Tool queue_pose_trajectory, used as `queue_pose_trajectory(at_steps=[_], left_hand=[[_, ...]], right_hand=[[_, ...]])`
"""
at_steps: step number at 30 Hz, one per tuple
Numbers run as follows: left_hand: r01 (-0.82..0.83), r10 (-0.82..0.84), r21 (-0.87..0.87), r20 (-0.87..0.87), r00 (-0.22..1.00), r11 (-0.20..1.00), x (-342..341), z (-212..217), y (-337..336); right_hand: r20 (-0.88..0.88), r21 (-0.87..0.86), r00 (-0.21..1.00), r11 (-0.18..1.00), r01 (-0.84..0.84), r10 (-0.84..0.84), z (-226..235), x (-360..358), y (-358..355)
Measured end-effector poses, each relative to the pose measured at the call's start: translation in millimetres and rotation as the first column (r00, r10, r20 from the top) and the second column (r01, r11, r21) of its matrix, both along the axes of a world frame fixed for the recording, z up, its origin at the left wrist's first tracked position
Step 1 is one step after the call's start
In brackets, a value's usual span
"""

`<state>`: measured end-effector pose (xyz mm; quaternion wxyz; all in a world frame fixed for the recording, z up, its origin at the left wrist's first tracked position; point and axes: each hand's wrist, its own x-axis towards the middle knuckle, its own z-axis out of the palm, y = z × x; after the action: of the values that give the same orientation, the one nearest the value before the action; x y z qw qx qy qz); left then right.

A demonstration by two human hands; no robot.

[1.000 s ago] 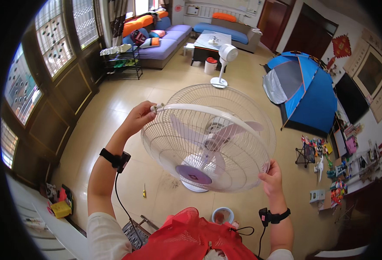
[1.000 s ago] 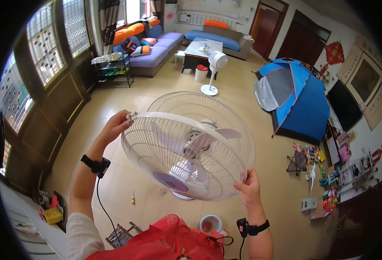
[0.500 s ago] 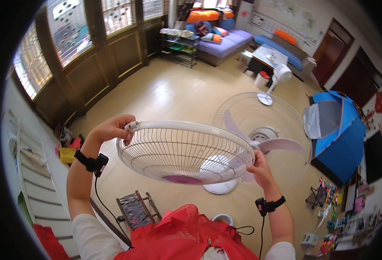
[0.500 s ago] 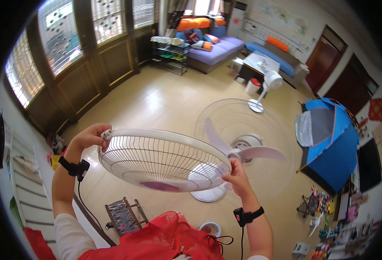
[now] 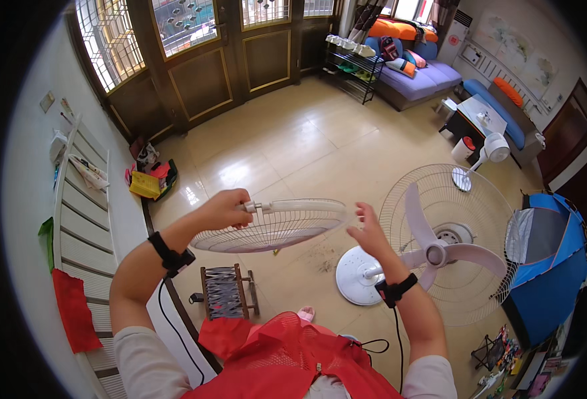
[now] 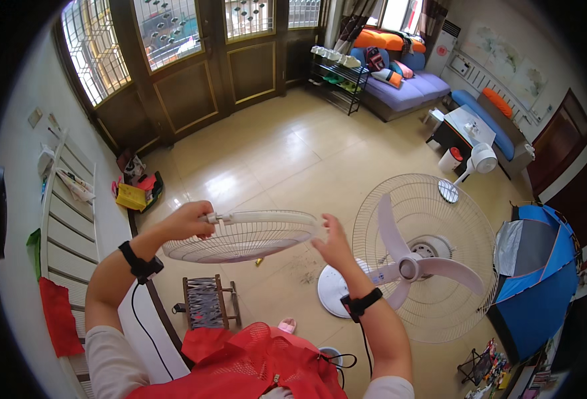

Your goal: The person aligns the front and back guards of a standing fan, then uses a screwdriver to tighten the screw on the guard's plastic rim to secure the components together.

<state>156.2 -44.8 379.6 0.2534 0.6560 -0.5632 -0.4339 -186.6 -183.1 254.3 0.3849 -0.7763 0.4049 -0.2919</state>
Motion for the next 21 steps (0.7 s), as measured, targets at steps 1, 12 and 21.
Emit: queue_pose_trajectory(at_steps=[1,12,21], left_hand=[[-0.022,0.022,0.022,0.03,0.999,1.0,-1,-16,-2],[-0.178,0.18,0.087,-0.009,0.984,0.98,-6,-124,-5],[-0.152,0.172,0.116,-0.189,0.967,0.982,-29,-190,-13]], right_hand=[[-0.003,0.009,1.0,1.0,-0.006,0.006,5,15,7],[0.038,0.81,0.999,0.587,-0.009,-0.037,-21,138,33],[-0.044,0.842,0.945,0.497,0.209,-0.323,-71,157,13]])
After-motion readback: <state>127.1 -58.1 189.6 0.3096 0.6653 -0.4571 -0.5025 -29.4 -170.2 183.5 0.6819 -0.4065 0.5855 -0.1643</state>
